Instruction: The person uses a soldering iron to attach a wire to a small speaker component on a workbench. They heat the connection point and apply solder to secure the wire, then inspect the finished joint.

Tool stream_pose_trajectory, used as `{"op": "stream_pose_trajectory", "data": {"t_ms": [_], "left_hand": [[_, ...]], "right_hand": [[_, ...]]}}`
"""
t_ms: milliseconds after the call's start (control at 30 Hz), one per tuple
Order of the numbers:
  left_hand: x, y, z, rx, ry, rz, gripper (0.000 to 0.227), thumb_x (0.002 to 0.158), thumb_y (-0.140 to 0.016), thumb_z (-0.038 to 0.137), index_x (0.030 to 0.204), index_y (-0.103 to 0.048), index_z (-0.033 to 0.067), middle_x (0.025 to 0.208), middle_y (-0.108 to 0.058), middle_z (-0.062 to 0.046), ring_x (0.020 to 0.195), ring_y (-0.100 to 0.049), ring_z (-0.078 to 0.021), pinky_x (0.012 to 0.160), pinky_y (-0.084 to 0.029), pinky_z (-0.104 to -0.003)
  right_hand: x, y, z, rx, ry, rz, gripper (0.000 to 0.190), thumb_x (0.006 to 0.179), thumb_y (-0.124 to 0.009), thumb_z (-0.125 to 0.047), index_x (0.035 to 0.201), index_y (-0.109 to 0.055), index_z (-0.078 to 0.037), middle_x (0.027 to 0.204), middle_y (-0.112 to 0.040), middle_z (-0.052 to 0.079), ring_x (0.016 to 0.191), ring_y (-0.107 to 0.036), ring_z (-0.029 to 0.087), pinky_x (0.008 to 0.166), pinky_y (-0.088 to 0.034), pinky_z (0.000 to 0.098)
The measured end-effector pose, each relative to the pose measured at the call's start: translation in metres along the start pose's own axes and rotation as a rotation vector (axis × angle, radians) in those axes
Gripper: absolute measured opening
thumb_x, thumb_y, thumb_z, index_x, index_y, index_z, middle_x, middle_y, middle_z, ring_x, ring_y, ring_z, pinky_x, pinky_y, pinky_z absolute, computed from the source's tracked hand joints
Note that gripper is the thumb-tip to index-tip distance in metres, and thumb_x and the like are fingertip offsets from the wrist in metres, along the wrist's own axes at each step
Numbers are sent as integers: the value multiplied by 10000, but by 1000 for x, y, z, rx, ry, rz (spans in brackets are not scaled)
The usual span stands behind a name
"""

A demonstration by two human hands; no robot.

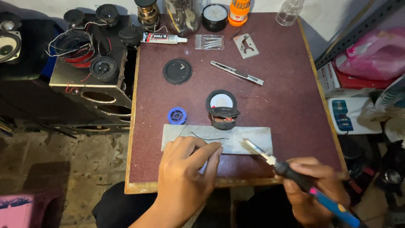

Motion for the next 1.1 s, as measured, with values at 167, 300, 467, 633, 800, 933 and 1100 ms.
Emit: {"op": "stream_pose_trajectory", "data": {"t_ms": [167,300,467,633,800,933,1100], "left_hand": [[2,1,2,-40,13,-8,30,901,-755,135,932,-759,137,807,-580,-20,687,-510,-250,627,-396,-380],[0,-1,3,-36,4,15,13,887,-754,161,877,-762,164,763,-583,11,689,-494,-230,614,-369,-369],[-4,-3,4,-48,23,59,22,872,-755,149,857,-765,159,753,-588,18,682,-503,-215,627,-384,-357],[-9,-4,6,-40,70,52,45,871,-750,186,849,-784,167,732,-599,31,700,-528,-223,636,-390,-380],[-12,-3,6,-71,75,88,54,861,-764,170,872,-803,134,741,-640,10,703,-537,-205,652,-416,-370],[-13,-4,6,-77,72,104,50,856,-769,158,860,-803,121,762,-662,-1,719,-549,-216,667,-425,-380],[-13,-4,8,-55,27,144,42,857,-782,154,868,-807,122,755,-627,4,704,-521,-216,638,-395,-385]], "right_hand": [[19,-1,5,107,-6,-37,197,891,-640,-135,979,-587,33,882,-670,197,876,-707,318,877,-590,388],[33,-8,6,287,-150,31,218,883,-637,-115,1047,-635,29,733,-610,183,628,-646,215,672,-531,279],[20,-4,15,253,-198,37,213,877,-657,-48,1066,-619,41,891,-621,193,616,-694,220,601,-607,288],[0,-3,17,256,-271,90,205,888,-672,-83,1059,-620,17,1068,-630,169,698,-757,251,640,-675,325],[1,-8,-5,199,-76,26,184,906,-631,-65,1044,-584,47,1002,-622,230,752,-747,281,737,-657,350],[-2,-8,-19,34,91,-10,187,896,-662,-72,1036,-614,42,974,-664,214,822,-729,251,743,-611,298],[-2,-11,-22,-63,165,-28,193,888,-683,-74,1030,-631,46,973,-689,198,849,-713,241,742,-578,295]]}}
Point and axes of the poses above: each hand's wrist, its own x-axis towards the middle knuckle, its own y-axis out of the back of the hand, z = x × y, the point moved 3 cm from there along x, towards the middle knuckle
